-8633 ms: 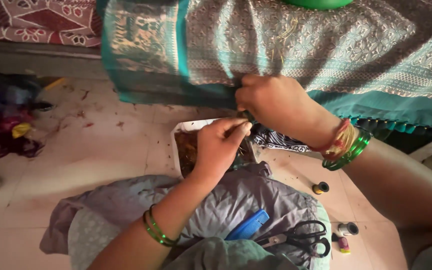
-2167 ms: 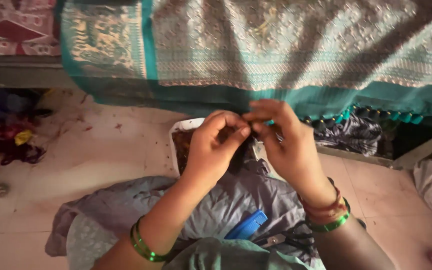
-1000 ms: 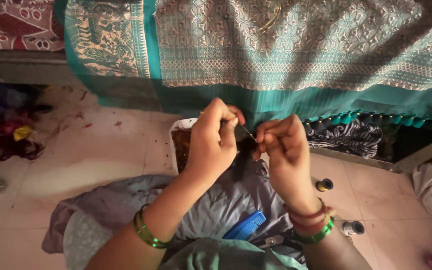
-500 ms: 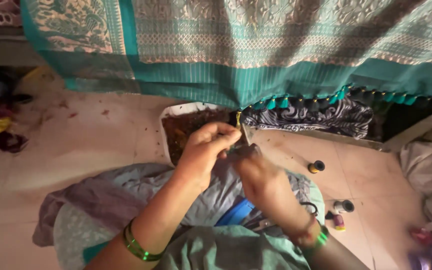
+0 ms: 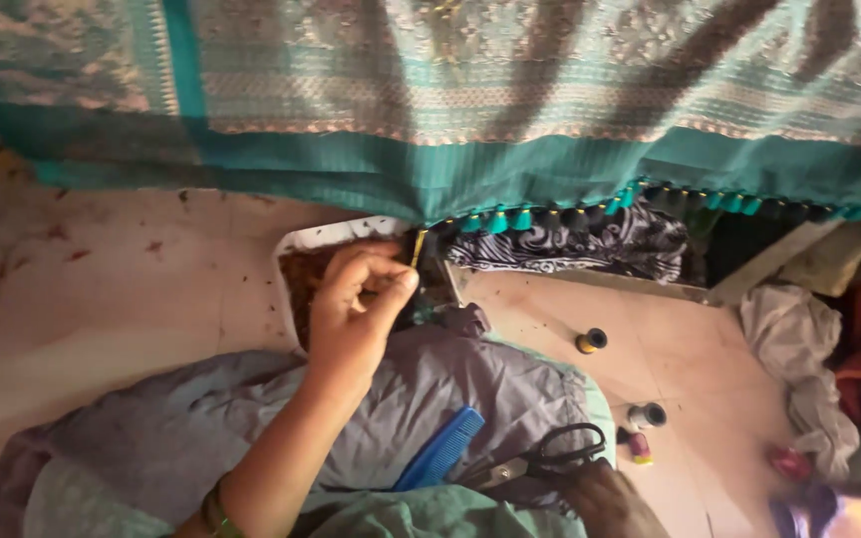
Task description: The person is sewing decorative tassels onto the edge of a fabric, possibly a saree.
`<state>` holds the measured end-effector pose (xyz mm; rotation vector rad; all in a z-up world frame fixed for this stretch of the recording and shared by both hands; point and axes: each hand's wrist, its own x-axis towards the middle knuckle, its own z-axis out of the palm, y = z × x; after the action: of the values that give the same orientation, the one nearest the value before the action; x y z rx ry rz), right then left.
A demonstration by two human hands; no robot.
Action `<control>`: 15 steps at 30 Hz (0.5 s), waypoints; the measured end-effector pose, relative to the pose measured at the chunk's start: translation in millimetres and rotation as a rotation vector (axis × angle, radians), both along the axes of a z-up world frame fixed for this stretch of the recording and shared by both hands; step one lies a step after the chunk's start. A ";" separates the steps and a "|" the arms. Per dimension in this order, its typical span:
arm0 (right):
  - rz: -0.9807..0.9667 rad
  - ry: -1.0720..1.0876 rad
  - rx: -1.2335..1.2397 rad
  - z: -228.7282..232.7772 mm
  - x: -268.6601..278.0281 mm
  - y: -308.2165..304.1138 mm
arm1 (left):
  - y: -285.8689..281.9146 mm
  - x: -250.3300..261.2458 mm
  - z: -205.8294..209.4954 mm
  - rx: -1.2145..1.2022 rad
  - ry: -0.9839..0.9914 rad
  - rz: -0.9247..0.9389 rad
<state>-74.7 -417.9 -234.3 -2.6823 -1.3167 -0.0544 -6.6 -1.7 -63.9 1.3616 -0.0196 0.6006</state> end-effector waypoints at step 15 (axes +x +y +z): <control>-0.388 -0.161 0.099 -31.7 74.3 -11.1 | -2.0 28.6 42.5 -0.670 -0.068 -0.589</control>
<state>-0.4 -429.1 -266.0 -2.8517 -0.7843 -0.3756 22.0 -3.7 -21.5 0.6300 -0.2452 0.1225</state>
